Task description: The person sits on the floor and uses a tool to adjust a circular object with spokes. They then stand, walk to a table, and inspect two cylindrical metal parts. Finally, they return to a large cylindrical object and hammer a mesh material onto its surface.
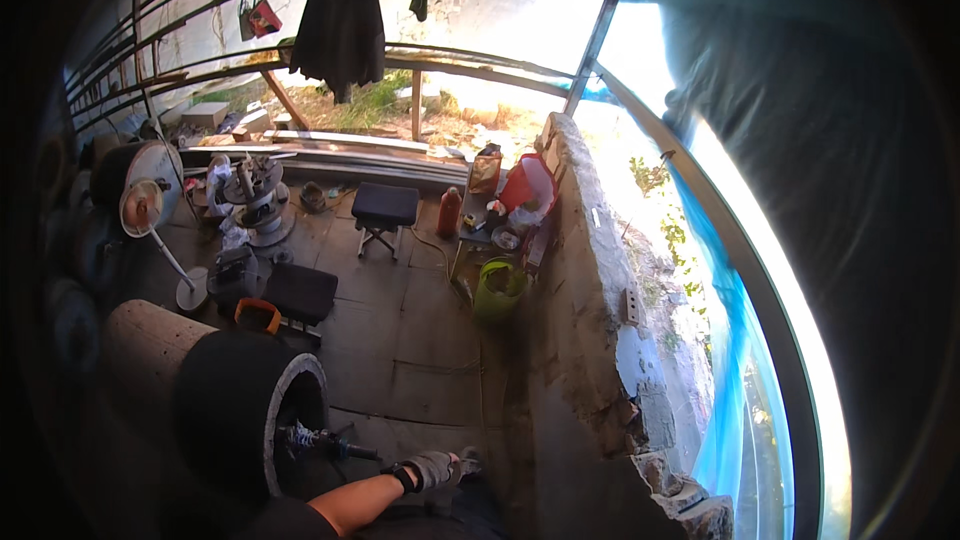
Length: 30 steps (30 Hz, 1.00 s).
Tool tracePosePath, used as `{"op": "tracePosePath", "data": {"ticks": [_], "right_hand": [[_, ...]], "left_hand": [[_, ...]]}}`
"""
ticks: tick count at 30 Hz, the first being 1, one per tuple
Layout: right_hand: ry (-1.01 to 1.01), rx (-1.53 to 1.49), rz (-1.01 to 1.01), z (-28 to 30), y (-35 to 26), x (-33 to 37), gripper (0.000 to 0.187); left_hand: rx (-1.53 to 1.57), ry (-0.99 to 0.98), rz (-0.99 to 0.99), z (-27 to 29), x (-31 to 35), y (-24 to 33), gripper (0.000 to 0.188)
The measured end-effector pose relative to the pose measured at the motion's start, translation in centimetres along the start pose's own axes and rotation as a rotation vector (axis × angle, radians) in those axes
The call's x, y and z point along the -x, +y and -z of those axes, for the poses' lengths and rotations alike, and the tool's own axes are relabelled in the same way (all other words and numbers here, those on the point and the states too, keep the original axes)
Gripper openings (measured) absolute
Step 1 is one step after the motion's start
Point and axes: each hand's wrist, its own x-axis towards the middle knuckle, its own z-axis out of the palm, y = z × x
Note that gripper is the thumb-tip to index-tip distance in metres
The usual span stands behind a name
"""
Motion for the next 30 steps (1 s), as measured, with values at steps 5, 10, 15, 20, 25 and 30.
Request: {"op": "tracePosePath", "data": {"ticks": [5,10,15,20,25,30], "right_hand": [[-0.036,0.138,0.115,7.9,-6.5,-14.0,0.057],[0.174,0.381,0.237,20.6,-20.8,-36.6,0.051],[0.309,-0.070,0.498,30.6,-49.0,-46.0,0.044],[0.325,-0.036,0.770,29.3,-64.5,-52.0,0.037],[0.106,-0.016,0.772,25.3,-75.5,-49.9,0.054],[-0.143,0.080,1.127,20.9,-91.7,-45.8,0.057]], "left_hand": [[-0.145,0.164,0.211,6.1,-4.0,2.2,0.036],[0.092,0.352,0.377,10.4,-7.2,-0.3,0.036],[0.290,0.612,0.628,14.5,-10.3,-6.3,0.037],[0.268,0.576,0.711,21.6,-18.0,-11.1,0.042],[0.369,0.664,0.604,34.2,-27.0,-12.8,0.038],[1.126,0.852,0.161,47.0,-35.7,-14.6,0.058]]}}
